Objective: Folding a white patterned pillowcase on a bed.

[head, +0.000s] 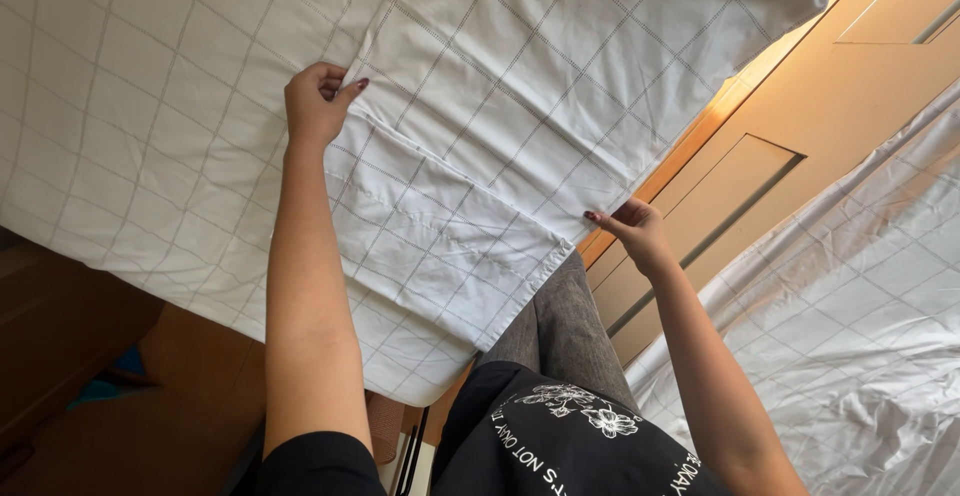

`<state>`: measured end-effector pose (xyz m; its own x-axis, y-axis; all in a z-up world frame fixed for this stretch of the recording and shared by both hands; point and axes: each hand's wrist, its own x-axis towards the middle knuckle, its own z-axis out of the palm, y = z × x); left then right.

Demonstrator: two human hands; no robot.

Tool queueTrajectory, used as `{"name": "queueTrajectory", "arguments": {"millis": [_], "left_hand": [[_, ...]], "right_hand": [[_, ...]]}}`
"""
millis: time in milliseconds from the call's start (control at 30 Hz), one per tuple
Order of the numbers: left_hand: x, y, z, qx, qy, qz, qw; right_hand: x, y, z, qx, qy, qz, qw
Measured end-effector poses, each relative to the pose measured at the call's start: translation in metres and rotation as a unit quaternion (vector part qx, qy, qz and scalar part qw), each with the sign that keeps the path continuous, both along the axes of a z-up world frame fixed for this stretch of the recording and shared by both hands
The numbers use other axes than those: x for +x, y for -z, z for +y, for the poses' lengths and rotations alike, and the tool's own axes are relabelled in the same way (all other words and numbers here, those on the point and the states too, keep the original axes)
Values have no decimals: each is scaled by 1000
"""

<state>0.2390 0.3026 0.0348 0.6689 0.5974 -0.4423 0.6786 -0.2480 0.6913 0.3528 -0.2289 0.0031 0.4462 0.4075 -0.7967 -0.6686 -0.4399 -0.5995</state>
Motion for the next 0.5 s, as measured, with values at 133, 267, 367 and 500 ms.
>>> {"name": "queueTrajectory", "arguments": {"millis": [133, 267, 367, 500], "left_hand": [[-19, 10, 0, 182, -36, -49, 981], [-38, -21, -11, 255, -9, -113, 960], [-101, -15, -27, 287, -23, -85, 954], [-204, 10, -98, 305, -317, -53, 896]], "right_hand": [[-9, 4, -10, 29, 1, -35, 999], [-21, -19, -14, 15, 2, -67, 998], [-52, -22, -18, -41, 24, -108, 993], [-105, -36, 2, -156, 17, -239, 958]]}}
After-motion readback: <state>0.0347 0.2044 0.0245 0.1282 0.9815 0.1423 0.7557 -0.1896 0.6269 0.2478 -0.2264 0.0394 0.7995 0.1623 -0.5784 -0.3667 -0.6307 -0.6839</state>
